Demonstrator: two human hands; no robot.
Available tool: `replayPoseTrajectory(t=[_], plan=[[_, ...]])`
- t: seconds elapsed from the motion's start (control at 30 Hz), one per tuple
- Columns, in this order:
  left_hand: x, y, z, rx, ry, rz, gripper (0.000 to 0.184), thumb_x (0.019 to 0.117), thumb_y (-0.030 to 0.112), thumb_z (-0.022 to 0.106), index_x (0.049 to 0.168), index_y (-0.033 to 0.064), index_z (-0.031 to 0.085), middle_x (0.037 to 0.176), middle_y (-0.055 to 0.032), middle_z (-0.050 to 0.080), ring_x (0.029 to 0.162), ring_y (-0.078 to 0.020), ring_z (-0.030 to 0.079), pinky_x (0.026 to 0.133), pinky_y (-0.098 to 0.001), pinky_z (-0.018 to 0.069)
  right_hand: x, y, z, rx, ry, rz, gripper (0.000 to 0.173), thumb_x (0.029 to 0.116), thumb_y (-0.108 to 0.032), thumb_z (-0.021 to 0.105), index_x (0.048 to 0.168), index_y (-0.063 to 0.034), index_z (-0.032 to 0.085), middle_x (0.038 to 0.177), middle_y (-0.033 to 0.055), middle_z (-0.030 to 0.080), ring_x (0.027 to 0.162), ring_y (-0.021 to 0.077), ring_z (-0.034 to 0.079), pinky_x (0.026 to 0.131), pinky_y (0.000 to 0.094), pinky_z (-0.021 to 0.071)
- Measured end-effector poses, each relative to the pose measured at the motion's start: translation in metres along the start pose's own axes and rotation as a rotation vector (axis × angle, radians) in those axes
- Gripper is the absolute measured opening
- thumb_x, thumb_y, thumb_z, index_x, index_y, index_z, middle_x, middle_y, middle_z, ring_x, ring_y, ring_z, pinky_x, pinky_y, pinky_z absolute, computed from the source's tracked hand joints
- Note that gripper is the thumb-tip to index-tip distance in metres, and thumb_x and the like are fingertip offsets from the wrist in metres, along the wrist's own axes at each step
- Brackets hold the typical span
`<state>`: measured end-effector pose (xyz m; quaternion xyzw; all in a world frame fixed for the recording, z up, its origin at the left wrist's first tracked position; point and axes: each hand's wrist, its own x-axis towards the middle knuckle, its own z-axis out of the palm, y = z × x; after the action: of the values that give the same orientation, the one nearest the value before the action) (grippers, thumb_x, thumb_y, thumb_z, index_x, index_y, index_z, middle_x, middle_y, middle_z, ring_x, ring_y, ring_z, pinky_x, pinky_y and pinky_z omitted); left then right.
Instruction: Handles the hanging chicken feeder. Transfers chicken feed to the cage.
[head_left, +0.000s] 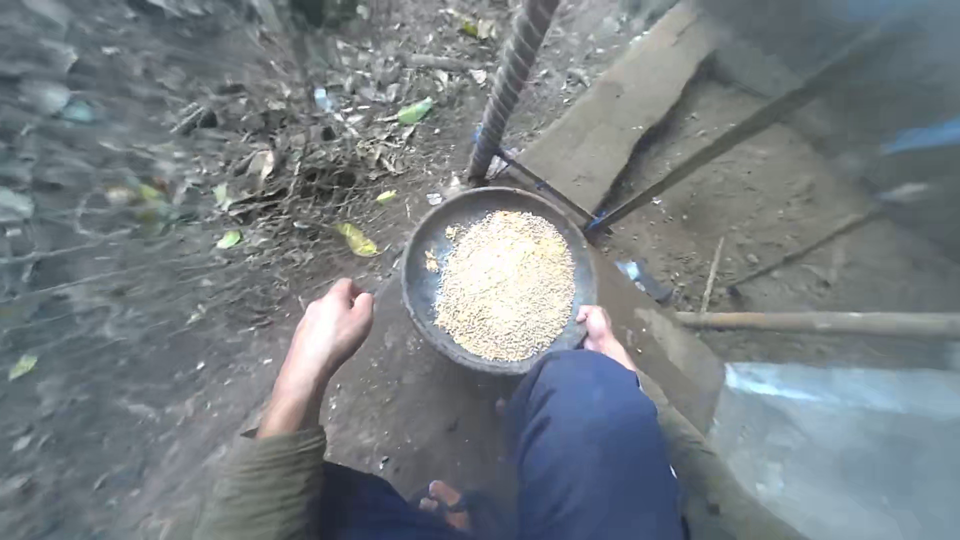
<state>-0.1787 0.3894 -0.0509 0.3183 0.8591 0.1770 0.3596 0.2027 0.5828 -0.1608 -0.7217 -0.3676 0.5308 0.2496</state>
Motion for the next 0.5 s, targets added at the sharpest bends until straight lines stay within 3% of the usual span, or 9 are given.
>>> replayPoseTrajectory(t=[0.1,0.2,0.27,0.4,0.5], plan=[[0.018,0.008,0.021,-0.056,-0.039,0.002,0.048,0.1094,0.04,0.04,0.137,0.0032,0.055,0.117,-0.0291,0.065,0.108,-0.0465,0.064,0.091,-0.0677,0.0471,-0.013,-0.022,-0.017,0.008,0.02,-0.028,0.012,0.0786,0.008,0.056,0.085,-0.0023,0.055,0.079,0.0112,0.058,0.067,0.0206,0.057,0.056,0.0407,0.049],[0.026,0.022,0.05,-0.226,0.073,0.133,0.05,0.1094,0.04,0.039,0.136,-0.0007,0.053,0.109,-0.0286,0.064,0.089,-0.0399,0.065,0.08,-0.0615,0.0525,-0.025,-0.023,-0.047,0.025,0.026,-0.003,0.012,0.084,0.006,0.058,0.094,0.0003,0.059,0.087,0.0116,0.057,0.076,0.0208,0.055,0.063,0.0414,0.0479],[0.03,0.032,0.069,-0.351,0.144,0.186,0.05,0.1093,0.039,0.038,0.132,-0.0024,0.055,0.098,-0.0236,0.063,0.075,-0.0304,0.061,0.07,-0.0543,0.0533,-0.027,-0.017,-0.068,0.079,0.055,0.026,0.017,0.0854,0.004,0.058,0.102,0.0018,0.061,0.094,0.0141,0.058,0.082,0.0228,0.055,0.068,0.0444,0.0479],[0.035,0.049,0.096,-0.511,0.137,0.24,0.037,0.1086,0.032,0.037,0.118,0.001,0.055,0.075,-0.0015,0.048,0.053,-0.0082,0.045,0.051,-0.0312,0.0459,-0.04,0.015,-0.101,0.217,0.137,0.08,0.02,0.0847,0.002,0.059,0.105,0.001,0.061,0.098,0.016,0.058,0.085,0.0253,0.055,0.071,0.0468,0.0474],[0.041,0.066,0.114,-0.534,0.053,0.279,0.038,0.1059,0.02,0.039,0.137,0.0006,0.047,0.086,-0.0057,0.053,0.054,-0.0083,0.049,0.051,-0.0303,0.0479,-0.053,0.035,-0.126,0.284,0.233,0.119,0.019,0.0815,0.003,0.059,0.101,0.0025,0.061,0.1,0.0189,0.06,0.089,0.0282,0.057,0.072,0.05,0.0487]])
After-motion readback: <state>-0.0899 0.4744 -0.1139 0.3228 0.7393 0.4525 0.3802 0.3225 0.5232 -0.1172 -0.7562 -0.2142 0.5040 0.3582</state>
